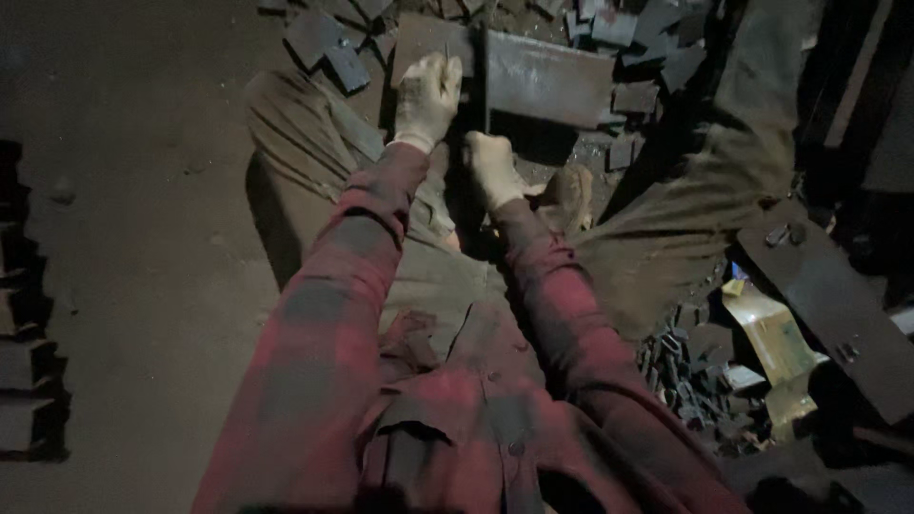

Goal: The person sits on the ground and uses a long metal rod to move and gather small metal blocks from a pile on the dirt floor, picking up individual pieces by hand and setting them onto a larger metal plate in front of them, continuing through the pile.

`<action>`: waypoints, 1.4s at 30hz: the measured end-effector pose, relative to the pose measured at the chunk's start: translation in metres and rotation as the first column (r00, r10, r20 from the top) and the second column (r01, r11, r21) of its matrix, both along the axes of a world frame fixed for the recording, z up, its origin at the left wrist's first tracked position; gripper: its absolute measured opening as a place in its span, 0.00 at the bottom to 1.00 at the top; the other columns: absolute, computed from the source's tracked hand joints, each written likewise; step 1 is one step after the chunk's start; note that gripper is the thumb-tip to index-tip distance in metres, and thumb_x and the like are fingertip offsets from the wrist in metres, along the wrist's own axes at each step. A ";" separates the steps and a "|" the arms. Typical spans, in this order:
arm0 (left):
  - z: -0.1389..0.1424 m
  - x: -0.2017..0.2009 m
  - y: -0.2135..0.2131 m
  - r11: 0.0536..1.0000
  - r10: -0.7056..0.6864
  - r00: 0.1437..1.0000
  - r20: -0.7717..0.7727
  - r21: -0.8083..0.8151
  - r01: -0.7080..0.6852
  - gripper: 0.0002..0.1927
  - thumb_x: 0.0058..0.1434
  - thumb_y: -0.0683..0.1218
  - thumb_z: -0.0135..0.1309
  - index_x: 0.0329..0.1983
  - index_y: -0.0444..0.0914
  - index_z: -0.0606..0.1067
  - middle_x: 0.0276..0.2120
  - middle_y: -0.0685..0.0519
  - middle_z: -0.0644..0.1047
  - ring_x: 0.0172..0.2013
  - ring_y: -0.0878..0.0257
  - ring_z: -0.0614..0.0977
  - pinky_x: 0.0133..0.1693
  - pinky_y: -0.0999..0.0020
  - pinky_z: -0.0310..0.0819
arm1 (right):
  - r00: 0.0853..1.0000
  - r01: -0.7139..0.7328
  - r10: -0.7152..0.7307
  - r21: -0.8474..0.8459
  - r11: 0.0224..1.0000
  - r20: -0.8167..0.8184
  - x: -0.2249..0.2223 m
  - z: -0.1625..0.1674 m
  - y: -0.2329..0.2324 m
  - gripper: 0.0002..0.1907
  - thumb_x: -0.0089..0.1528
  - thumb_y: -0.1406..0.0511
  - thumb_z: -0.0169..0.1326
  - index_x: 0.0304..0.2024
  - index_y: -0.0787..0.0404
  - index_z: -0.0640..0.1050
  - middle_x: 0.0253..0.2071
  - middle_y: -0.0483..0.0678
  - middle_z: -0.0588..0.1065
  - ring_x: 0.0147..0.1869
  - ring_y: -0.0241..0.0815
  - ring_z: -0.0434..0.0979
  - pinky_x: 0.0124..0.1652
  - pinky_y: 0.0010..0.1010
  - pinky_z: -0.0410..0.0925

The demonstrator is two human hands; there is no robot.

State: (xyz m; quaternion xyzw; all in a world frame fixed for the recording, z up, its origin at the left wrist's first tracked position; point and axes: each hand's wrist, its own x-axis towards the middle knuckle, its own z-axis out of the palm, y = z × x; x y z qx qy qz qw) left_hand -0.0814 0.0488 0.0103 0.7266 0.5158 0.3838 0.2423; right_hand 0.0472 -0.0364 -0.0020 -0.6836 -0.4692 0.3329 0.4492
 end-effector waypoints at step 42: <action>0.013 -0.013 0.006 0.940 0.101 0.958 -0.269 -0.289 -0.180 0.23 0.74 0.62 0.50 0.35 0.40 0.75 0.41 0.44 0.79 0.48 0.45 0.79 0.52 0.49 0.72 | 0.705 -0.080 -0.237 -0.407 0.910 -0.668 0.005 0.014 -0.019 0.17 0.64 0.57 0.55 0.47 0.63 0.83 0.33 0.45 0.79 0.35 0.40 0.77 0.38 0.32 0.69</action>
